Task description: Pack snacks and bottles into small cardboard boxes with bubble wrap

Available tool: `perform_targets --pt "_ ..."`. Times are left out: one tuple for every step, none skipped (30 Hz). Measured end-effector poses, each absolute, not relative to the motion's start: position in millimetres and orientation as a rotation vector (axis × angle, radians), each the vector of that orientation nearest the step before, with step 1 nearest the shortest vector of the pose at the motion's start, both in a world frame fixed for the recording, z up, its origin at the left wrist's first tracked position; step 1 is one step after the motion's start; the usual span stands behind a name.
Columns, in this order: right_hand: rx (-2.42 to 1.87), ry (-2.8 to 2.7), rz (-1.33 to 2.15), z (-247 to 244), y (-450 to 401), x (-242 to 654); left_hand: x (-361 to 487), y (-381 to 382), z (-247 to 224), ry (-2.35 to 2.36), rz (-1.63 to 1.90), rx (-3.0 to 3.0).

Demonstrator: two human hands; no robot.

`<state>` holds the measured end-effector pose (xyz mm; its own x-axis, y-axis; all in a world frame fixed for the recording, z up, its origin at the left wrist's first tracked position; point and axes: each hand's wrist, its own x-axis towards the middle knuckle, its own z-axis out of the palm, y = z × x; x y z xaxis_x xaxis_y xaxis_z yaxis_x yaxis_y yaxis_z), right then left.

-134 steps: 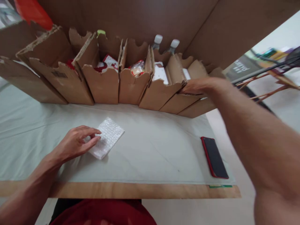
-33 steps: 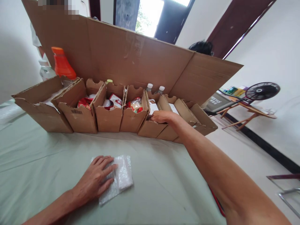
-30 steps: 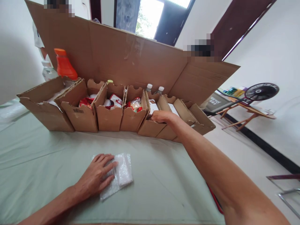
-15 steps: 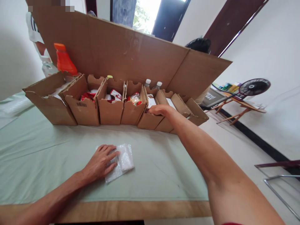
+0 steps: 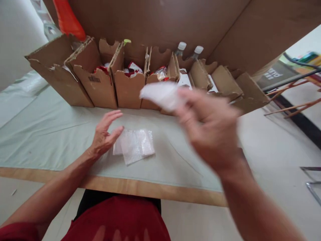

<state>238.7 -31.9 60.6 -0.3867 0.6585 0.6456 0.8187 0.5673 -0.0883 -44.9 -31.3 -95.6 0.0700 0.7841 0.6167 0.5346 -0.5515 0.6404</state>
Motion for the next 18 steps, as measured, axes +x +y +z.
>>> perform_targets --pt "-1.096 -2.259 -0.323 35.2 -51.4 220.9 -47.6 -31.9 -91.9 1.325 1.596 2.054" --pt "-1.095 -2.384 -0.27 9.9 -67.1 204.5 -49.2 -33.1 -89.5 1.322 1.664 2.036" --pt "-1.031 -2.505 -0.239 -12.8 -78.6 191.1 -49.6 -34.7 -88.9 1.323 1.691 2.036" --pt "-1.034 -2.63 -0.198 -30.6 -86.1 181.7 -48.5 -36.6 -89.9 1.323 1.679 2.053" --pt "-1.025 -2.735 -0.146 -41.9 -89.8 176.7 -46.1 -38.3 -92.5 1.32 1.629 2.085" --pt "-1.004 -2.803 -0.108 -45.7 -90.2 176.1 -42.4 -39.9 -96.2 1.317 1.549 2.132" --pt "-0.985 -2.844 -0.07 -42.2 -87.7 179.4 -37.7 -41.1 -100.4 1.314 1.436 2.195" --pt "-0.944 -2.849 -0.044 -32.0 -82.3 185.5 -32.4 -42.1 -104.7 1.311 1.314 2.262" --pt "-0.908 -2.815 -0.038 -16.7 -73.4 193.3 -27.0 -42.9 -108.5 1.307 1.199 2.321" --pt "-0.888 -2.757 -0.052 2.0 -60.8 201.5 -21.9 -43.5 -111.6 1.304 1.108 2.366" --pt "-0.881 -2.692 -0.08 22.2 -44.0 208.9 -17.7 -44.1 -113.8 1.303 1.049 2.396" --pt "-0.919 -2.615 -0.13 42.0 -22.9 214.7 -14.4 -44.6 -115.2 1.303 1.025 2.411" --pt "-0.973 -2.563 -0.188 60.1 1.9 218.1 -12.2 -45.0 -116.1 1.303 1.023 2.415" --pt "-1.043 -2.544 -0.237 75.5 29.5 219.0 -11.0 -45.3 -116.5 1.304 1.03 2.415" --pt "-1.149 -2.54 -0.282 87.5 58.6 217.3 -10.6 -45.6 -116.7 1.306 1.028 2.417" --pt "-1.294 -2.559 -0.288 95.9 87.5 213.2 -10.6 -45.7 -117.0 1.31 1.024 2.419" --pt "-1.431 -2.594 -0.252 100.8 114.7 207.0 -10.7 -45.8 -117.3 1.311 1.018 2.422" --pt "-1.526 -2.653 -0.195 102.4 138.9 199.4 -10.8 -45.9 -117.8 1.311 1.012 2.426"
